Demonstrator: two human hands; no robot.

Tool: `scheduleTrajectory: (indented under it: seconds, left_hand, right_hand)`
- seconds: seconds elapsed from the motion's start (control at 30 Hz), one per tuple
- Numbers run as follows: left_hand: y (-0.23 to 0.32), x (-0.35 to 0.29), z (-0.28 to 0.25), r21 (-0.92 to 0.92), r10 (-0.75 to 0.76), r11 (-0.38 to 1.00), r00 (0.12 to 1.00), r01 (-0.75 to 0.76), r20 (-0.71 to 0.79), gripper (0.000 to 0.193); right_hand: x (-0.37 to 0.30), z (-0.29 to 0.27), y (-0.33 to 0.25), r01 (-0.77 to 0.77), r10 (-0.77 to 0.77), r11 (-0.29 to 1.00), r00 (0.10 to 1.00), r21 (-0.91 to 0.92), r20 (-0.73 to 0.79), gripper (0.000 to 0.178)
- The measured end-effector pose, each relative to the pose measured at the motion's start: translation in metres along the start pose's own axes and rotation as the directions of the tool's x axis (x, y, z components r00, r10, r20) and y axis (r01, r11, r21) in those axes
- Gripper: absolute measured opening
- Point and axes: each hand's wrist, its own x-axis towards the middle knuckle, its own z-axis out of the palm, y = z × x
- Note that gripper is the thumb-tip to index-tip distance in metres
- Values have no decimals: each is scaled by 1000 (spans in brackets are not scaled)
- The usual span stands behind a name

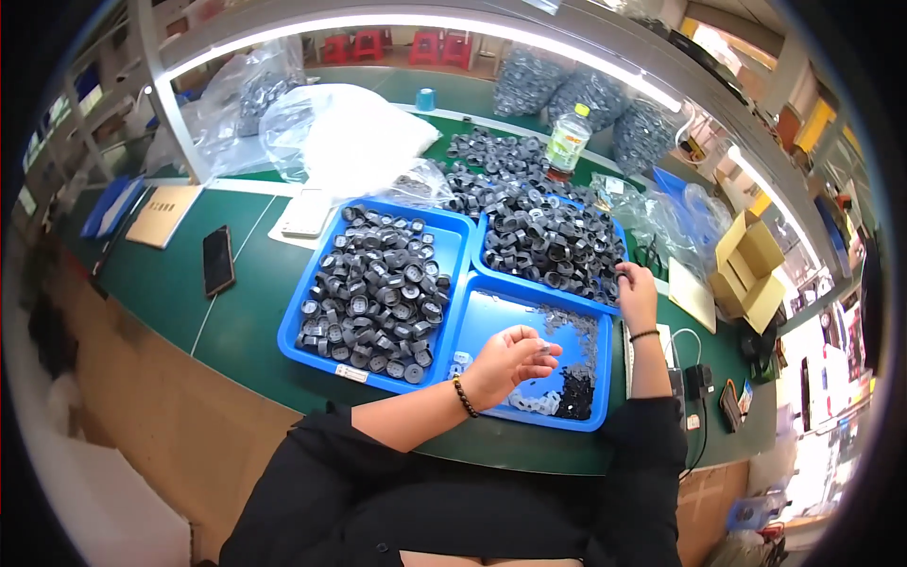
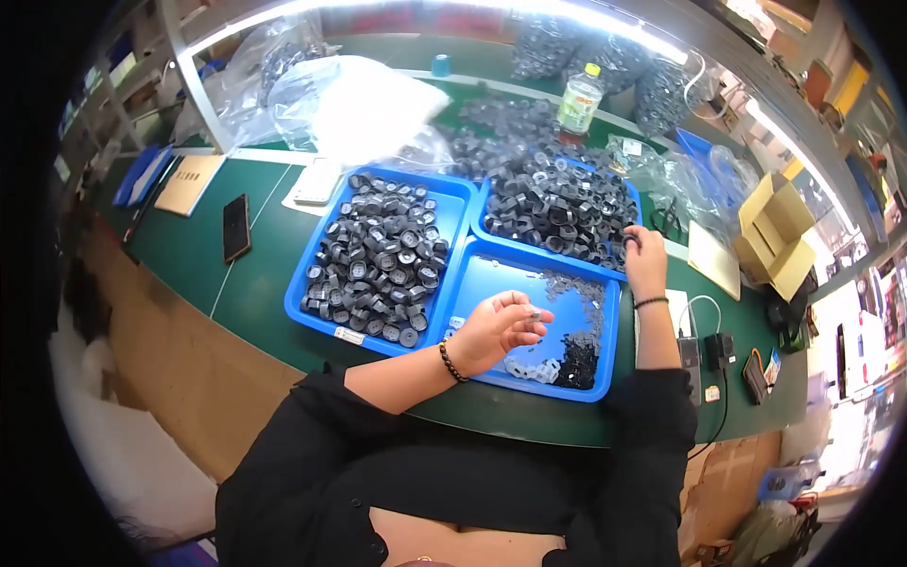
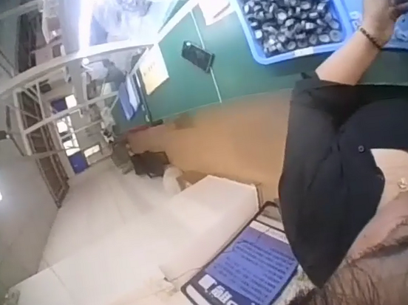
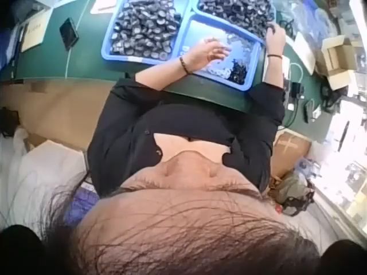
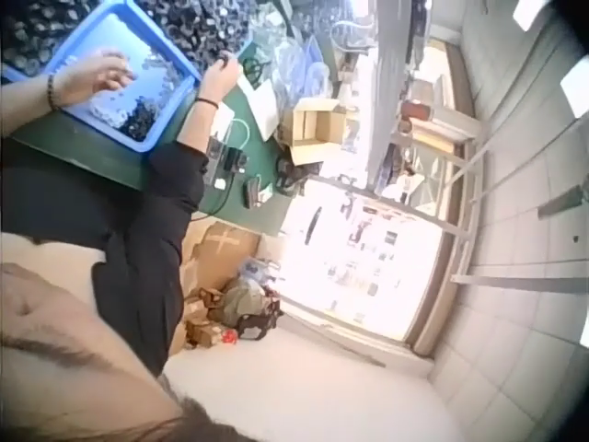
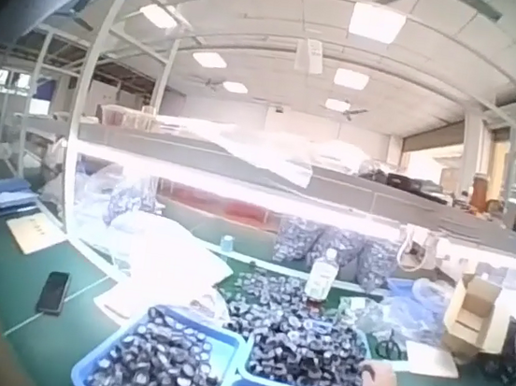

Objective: The person assembles plastic components by hand, inserting small grey pieces into white clips and fitting the assembled parts into grey plastic housings.

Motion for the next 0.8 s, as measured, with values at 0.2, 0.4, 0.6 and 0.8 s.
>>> scheduleTrajectory:
  seconds: [0.2, 0.4, 0.6, 0.8]
  left_hand:
    - [-9, 5, -4, 84, 69, 994, 997, -72, 37, 10]
    - [2, -4, -3, 58, 117, 991, 993, -118, 26, 28]
    - [4, -1, 0, 145, 132, 980, 990, -137, 43, 41]
    - [4, 0, -3, 297, 277, 927, 953, -231, -124, 26]
  right_hand:
    - [-9, 0, 14, 317, -362, 878, 930, -359, -63, 18]
    - [-56, -14, -83, -237, 40, 718, 953, 654, 302, 13]
    - [-105, -6, -92, -494, -7, 551, 803, 672, 596, 33]
    - [-113, -16, -100, -472, -43, 531, 814, 704, 579, 39]
